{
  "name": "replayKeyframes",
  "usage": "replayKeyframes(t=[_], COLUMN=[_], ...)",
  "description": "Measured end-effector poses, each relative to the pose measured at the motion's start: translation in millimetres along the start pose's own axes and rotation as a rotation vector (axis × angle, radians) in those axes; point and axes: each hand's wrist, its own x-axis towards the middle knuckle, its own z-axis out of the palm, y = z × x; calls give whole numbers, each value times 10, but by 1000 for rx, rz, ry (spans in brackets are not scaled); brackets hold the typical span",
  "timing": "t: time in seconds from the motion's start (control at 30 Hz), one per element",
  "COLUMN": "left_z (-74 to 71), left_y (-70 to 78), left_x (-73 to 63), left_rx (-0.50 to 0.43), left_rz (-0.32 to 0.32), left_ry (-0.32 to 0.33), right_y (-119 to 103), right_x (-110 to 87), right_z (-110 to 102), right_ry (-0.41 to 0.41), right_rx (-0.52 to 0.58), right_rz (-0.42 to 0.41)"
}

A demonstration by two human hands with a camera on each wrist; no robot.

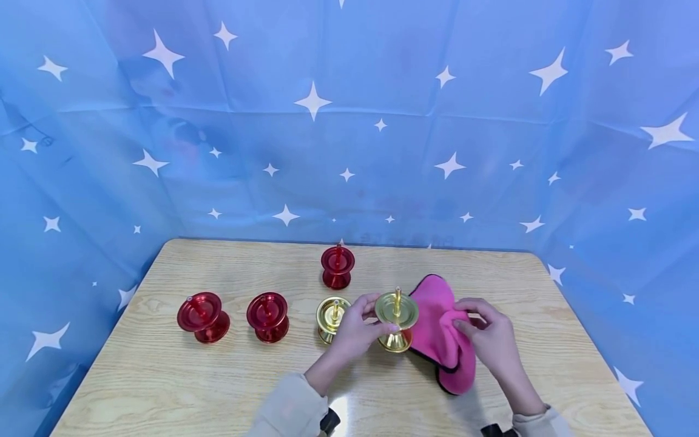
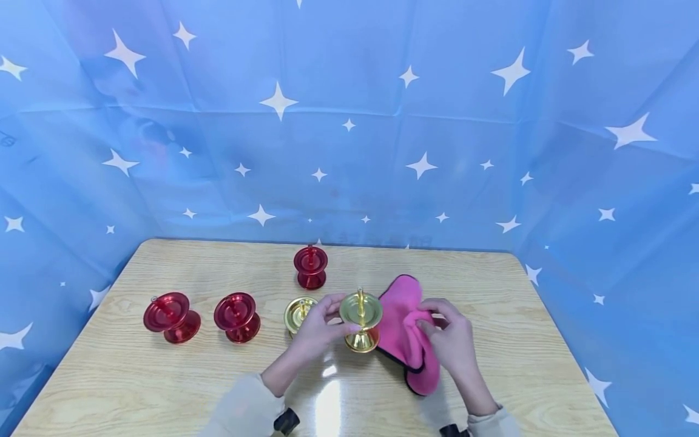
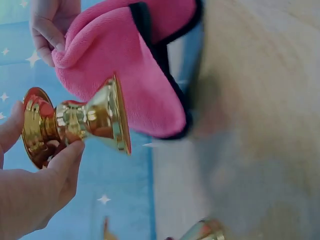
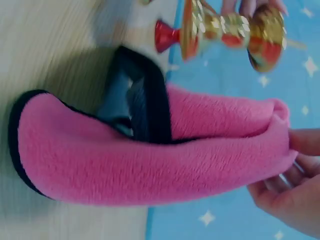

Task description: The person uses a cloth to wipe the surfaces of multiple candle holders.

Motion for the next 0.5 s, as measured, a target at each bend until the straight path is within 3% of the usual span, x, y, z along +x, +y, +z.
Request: replayKeyframes(t=[0.23,0.5], left_z=[113,174], left_y=[-320,-450], left_x=[80,120], left_rx=[-3,46], left_rz=[-6,-7], left_ry=[47,85], right_y=[218,318], right_x=[21,16], right_z=[-150,-172], right_ry=[53,48], right_rx=[-79,-97], right_rz=[124,154])
